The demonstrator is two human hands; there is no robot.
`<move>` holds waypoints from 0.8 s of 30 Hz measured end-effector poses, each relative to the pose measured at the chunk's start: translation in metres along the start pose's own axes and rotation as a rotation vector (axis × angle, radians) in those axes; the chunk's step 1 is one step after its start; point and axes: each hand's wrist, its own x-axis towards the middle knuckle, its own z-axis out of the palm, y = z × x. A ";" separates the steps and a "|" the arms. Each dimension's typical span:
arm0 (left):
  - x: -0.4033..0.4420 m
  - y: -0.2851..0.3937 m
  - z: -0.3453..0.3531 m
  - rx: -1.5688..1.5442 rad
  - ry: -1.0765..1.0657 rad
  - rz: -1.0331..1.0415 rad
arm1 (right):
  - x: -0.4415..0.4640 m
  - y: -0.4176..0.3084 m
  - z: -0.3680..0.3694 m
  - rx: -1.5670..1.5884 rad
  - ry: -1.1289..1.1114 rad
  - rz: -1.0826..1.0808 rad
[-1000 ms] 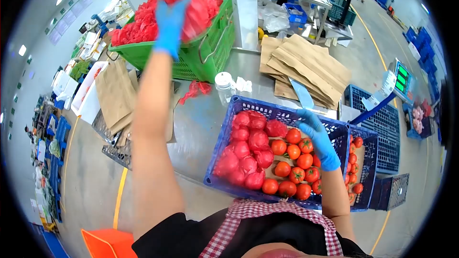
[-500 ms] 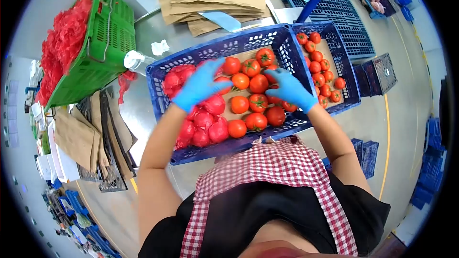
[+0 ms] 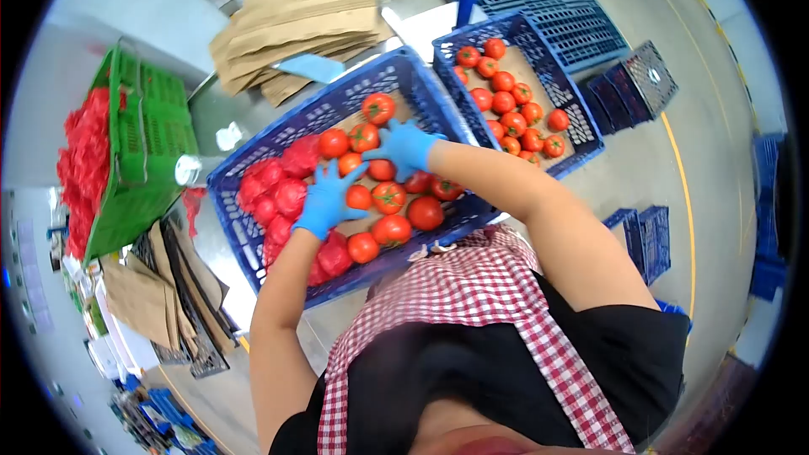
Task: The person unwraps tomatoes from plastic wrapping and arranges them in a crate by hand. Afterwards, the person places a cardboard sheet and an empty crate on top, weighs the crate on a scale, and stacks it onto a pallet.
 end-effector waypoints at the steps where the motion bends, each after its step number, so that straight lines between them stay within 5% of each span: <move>1: 0.007 -0.008 0.003 -0.058 0.027 0.051 | 0.008 0.004 -0.002 0.013 -0.068 0.002; 4: 0.015 0.000 0.006 -0.031 0.098 -0.047 | 0.010 -0.003 0.000 0.076 -0.065 0.061; 10: 0.007 0.012 -0.020 -0.068 -0.122 -0.029 | 0.029 0.007 0.031 0.165 -0.017 -0.054; 12: 0.005 0.005 -0.009 0.035 0.037 0.138 | 0.028 0.013 0.018 0.140 -0.045 -0.103; 15: 0.007 0.003 0.003 -0.005 0.035 0.127 | -0.011 0.019 -0.045 0.415 -0.079 -0.107; 18: 0.024 -0.001 0.006 -0.040 -0.098 0.058 | -0.065 0.049 -0.082 1.005 0.245 -0.231; 21: 0.033 0.026 -0.012 0.013 0.030 0.055 | -0.116 0.108 -0.088 1.707 0.450 -0.279; 24: 0.045 0.024 -0.013 0.042 -0.006 0.063 | -0.142 0.192 -0.015 1.955 0.627 0.162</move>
